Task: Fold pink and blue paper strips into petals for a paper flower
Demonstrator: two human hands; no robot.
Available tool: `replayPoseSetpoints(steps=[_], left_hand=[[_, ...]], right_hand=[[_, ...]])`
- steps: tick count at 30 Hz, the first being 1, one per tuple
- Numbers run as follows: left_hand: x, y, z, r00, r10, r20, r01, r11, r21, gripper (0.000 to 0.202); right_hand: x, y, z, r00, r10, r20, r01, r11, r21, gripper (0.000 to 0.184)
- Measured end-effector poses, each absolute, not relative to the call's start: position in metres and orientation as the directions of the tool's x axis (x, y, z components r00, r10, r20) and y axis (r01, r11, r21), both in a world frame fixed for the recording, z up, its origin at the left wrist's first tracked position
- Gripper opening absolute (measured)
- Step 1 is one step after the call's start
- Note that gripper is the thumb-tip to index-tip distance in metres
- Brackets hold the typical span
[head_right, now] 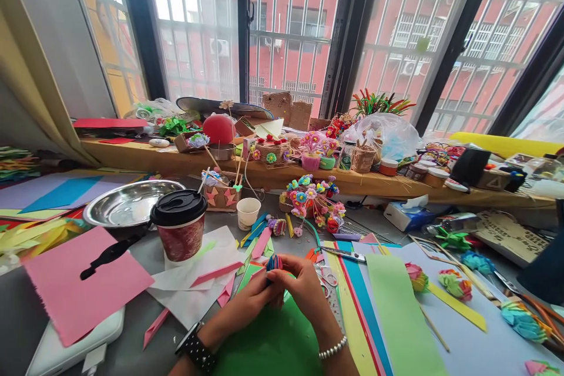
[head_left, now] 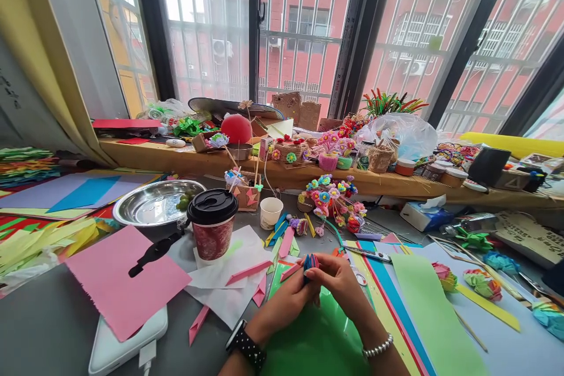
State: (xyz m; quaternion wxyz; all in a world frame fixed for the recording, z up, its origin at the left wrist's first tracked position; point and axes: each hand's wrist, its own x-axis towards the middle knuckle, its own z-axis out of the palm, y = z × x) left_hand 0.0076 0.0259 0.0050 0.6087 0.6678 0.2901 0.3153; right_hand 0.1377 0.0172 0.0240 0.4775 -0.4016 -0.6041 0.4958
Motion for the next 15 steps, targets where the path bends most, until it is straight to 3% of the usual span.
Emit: replayPoseSetpoints(steps=[5,10,15], left_hand=[[0.006,0.027,0.003,0.671,0.741,0.029,-0.032,-0.011,0.999,0.033],[-0.001,0.026,0.007,0.868,0.496,0.018,-0.213,0.34,0.916,0.034],[-0.008,0.023,0.018,0.943,0.333,0.003,-0.166,0.462,0.871,0.034]], right_hand=[[0.141,0.017,0.024,-0.258,0.951,0.17,-0.071,0.156,-0.985,0.034],[0.145,0.014,0.024,-0.383,0.91,0.161,-0.186,0.095,-0.978,0.046],[0.138,0.011,0.025,-0.397,0.897,0.193,-0.234,0.104,-0.967,0.035]])
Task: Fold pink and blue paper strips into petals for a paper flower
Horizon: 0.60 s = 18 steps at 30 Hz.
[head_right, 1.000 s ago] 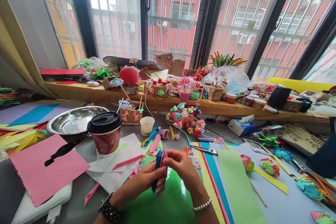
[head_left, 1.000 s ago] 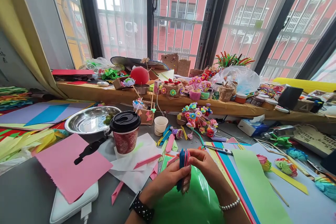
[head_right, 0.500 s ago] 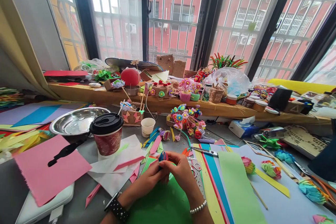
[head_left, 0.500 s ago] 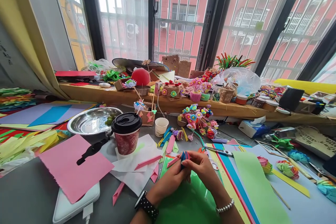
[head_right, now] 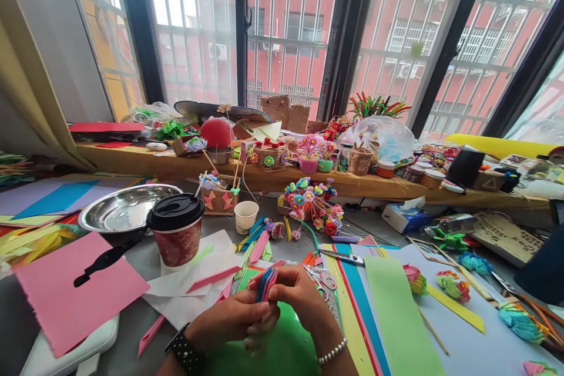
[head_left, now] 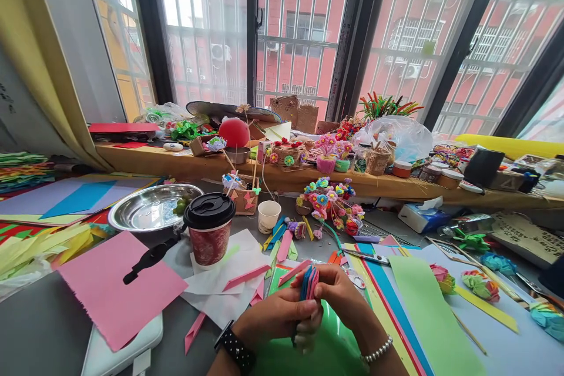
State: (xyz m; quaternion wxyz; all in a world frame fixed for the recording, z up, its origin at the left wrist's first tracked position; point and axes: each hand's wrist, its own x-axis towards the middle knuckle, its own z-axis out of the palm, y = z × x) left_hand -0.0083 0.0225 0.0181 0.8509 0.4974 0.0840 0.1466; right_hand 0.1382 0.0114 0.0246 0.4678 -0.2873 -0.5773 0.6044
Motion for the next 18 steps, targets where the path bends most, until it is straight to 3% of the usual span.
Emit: replayPoseSetpoints(steps=[5,8,12,15,18], left_hand=[[-0.006,0.024,0.016,0.904,0.428,0.027,-0.236,0.444,0.865,0.032],[-0.004,0.026,0.013,0.833,0.553,0.021,-0.201,0.267,0.942,0.032],[0.001,0.024,0.016,0.632,0.775,0.025,-0.077,0.03,0.997,0.042],[0.005,0.024,0.018,0.439,0.888,0.135,-0.06,-0.121,0.991,0.041],[0.005,0.026,0.017,0.305,0.923,0.234,-0.021,-0.239,0.971,0.034]], right_hand=[[0.131,0.013,0.018,-0.285,0.937,0.201,-0.256,0.127,-0.958,0.029],[0.133,0.017,0.014,-0.151,0.978,0.142,-0.336,0.084,-0.938,0.027],[0.14,0.021,0.014,0.09,0.983,0.158,-0.407,0.181,-0.895,0.024],[0.142,0.023,0.014,0.127,0.974,0.188,-0.406,0.224,-0.886,0.023],[0.143,0.023,0.015,0.133,0.968,0.213,-0.373,0.248,-0.894,0.025]])
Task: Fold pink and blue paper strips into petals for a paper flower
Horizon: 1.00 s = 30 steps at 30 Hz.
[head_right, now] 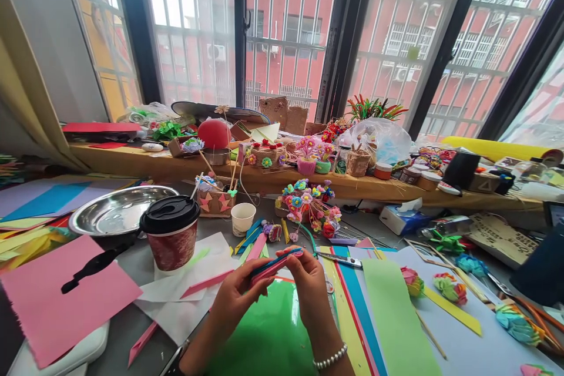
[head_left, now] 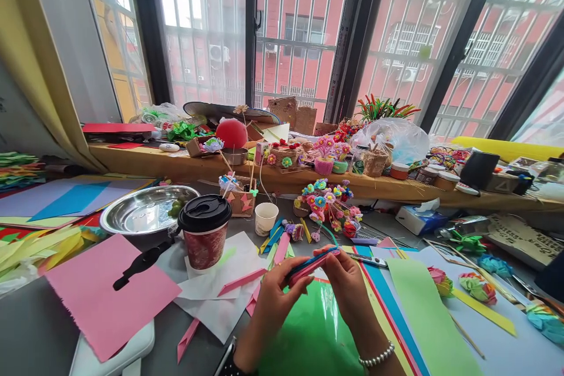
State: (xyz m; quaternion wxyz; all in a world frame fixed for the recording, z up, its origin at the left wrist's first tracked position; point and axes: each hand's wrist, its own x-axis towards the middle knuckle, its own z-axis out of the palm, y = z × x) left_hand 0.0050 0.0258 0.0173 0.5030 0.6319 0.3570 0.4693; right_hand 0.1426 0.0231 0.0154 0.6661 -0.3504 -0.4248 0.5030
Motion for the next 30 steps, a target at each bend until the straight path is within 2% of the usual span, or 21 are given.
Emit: replayPoseSetpoints(steps=[6,13,16,19,23,30], left_hand=[[-0.007,0.032,0.019,0.312,0.898,0.311,0.073,-0.349,0.934,0.027],[-0.018,0.036,0.028,0.4,0.855,0.331,0.147,-0.416,0.897,0.025],[-0.018,0.038,0.027,0.383,0.877,0.29,0.088,-0.347,0.934,0.026],[-0.015,0.038,0.024,0.343,0.915,0.213,-0.05,-0.208,0.977,0.033],[-0.008,0.033,0.025,0.256,0.959,0.121,-0.194,-0.072,0.978,0.036],[-0.005,0.031,0.026,0.223,0.973,0.068,-0.27,-0.005,0.963,0.031]], right_hand=[[0.155,0.02,0.025,-0.003,0.969,0.246,-0.184,0.242,-0.953,0.02],[0.169,0.017,0.029,-0.087,0.96,0.265,0.079,0.272,-0.959,0.027],[0.166,0.017,0.029,-0.082,0.952,0.296,0.085,0.303,-0.949,0.021],[0.162,0.016,0.029,-0.045,0.95,0.309,0.07,0.312,-0.948,0.018],[0.159,0.015,0.03,-0.02,0.954,0.3,0.025,0.301,-0.953,0.018],[0.158,0.013,0.035,-0.063,0.926,0.372,0.069,0.375,-0.924,0.017]])
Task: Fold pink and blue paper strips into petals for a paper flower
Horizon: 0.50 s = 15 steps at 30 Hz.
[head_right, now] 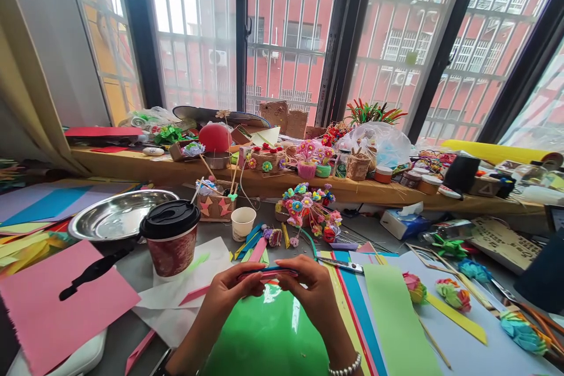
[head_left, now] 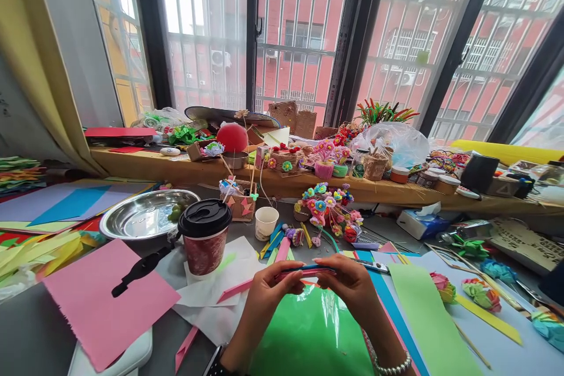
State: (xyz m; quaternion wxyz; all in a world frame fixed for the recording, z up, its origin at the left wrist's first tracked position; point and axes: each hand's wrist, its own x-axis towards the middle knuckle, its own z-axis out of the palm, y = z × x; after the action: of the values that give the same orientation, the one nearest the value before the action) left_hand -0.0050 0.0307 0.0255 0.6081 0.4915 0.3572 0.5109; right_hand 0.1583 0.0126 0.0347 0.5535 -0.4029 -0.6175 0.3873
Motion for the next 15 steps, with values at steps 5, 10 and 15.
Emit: replayPoseSetpoints(steps=[5,10,15], left_hand=[[-0.0097,0.0366,0.0213,0.285,0.951,0.117,-0.262,-0.04,0.964,0.029],[-0.009,0.0356,0.022,0.265,0.957,0.119,-0.257,-0.049,0.965,0.028],[-0.0037,0.0352,0.0211,0.219,0.975,-0.035,-0.306,0.103,0.947,0.036]], right_hand=[[0.1584,0.0134,0.033,-0.077,0.923,0.378,0.078,0.383,-0.92,0.011],[0.159,0.0149,0.029,-0.073,0.922,0.38,0.11,0.386,-0.916,0.013],[0.1583,0.0165,0.0282,-0.087,0.898,0.431,0.238,0.439,-0.866,0.014]])
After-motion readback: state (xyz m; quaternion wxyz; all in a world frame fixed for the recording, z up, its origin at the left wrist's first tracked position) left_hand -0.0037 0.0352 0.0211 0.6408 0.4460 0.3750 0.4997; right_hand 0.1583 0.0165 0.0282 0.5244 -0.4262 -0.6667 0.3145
